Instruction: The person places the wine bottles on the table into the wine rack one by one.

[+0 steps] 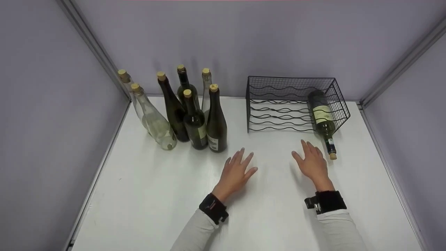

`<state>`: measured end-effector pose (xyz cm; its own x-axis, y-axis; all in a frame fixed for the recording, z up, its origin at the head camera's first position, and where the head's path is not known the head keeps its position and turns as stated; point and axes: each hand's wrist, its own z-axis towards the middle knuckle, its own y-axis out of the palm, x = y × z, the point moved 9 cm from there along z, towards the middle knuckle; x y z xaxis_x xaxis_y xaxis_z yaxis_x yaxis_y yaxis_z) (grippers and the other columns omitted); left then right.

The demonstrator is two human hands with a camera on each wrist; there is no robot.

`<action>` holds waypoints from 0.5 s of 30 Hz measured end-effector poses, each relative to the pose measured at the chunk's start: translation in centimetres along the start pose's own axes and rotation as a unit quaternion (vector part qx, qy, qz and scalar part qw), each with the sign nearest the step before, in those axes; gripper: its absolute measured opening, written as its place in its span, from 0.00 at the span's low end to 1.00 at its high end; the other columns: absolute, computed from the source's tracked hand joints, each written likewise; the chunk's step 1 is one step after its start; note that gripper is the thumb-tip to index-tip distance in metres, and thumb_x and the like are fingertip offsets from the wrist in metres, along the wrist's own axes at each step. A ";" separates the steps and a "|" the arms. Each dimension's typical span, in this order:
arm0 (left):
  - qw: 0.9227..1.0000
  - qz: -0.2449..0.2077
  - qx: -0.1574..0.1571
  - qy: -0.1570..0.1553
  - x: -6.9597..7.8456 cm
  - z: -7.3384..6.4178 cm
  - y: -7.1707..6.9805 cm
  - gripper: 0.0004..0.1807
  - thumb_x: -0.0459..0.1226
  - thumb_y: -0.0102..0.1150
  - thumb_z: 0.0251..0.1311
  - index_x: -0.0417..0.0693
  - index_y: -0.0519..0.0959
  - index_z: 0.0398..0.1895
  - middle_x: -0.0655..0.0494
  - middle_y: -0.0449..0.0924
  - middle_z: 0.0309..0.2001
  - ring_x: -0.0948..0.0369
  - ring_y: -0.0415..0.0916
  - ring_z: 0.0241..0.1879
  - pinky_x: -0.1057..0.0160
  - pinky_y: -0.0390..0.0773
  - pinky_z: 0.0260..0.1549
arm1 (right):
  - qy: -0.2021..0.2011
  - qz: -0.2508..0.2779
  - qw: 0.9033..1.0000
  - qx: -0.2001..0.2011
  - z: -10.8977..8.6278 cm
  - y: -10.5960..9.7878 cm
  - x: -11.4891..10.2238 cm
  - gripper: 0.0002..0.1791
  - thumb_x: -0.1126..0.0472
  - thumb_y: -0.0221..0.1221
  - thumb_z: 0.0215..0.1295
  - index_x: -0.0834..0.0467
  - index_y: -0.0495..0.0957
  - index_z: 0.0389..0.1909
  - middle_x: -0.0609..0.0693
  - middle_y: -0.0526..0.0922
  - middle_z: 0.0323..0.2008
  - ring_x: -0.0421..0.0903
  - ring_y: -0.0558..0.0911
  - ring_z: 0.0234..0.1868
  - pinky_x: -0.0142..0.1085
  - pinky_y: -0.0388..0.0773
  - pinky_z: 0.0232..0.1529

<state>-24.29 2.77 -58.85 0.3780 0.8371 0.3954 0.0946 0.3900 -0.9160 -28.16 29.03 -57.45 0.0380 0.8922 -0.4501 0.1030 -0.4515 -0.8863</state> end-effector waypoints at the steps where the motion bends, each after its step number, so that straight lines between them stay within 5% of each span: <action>1: 1.000 -0.002 0.002 -0.005 -0.3 -0.1 -0.1 0.36 0.63 0.30 0.72 0.58 0.58 0.76 0.46 0.51 0.76 0.50 0.50 0.74 0.44 0.56 0.67 | -0.004 0.003 1.000 -0.002 0.0 0.3 -0.3 0.42 0.37 0.43 0.74 0.62 0.50 0.76 0.69 0.51 0.73 0.72 0.49 0.71 0.71 0.51 0.61; 15: 0.991 -0.074 0.110 -0.035 -4.0 -1.3 -2.4 0.34 0.56 0.43 0.73 0.49 0.60 0.75 0.38 0.57 0.72 0.46 0.58 0.70 0.45 0.61 0.65 | -0.039 0.115 0.991 -0.048 0.0 2.8 -3.5 0.47 0.37 0.51 0.71 0.60 0.46 0.78 0.66 0.48 0.75 0.65 0.47 0.74 0.58 0.45 0.70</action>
<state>-24.81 -1.97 -58.29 0.3094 0.7864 0.5346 -0.0619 0.5777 -0.8139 -28.00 24.64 -58.34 -0.0051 0.7609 -0.6488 0.1949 -0.6356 -0.7470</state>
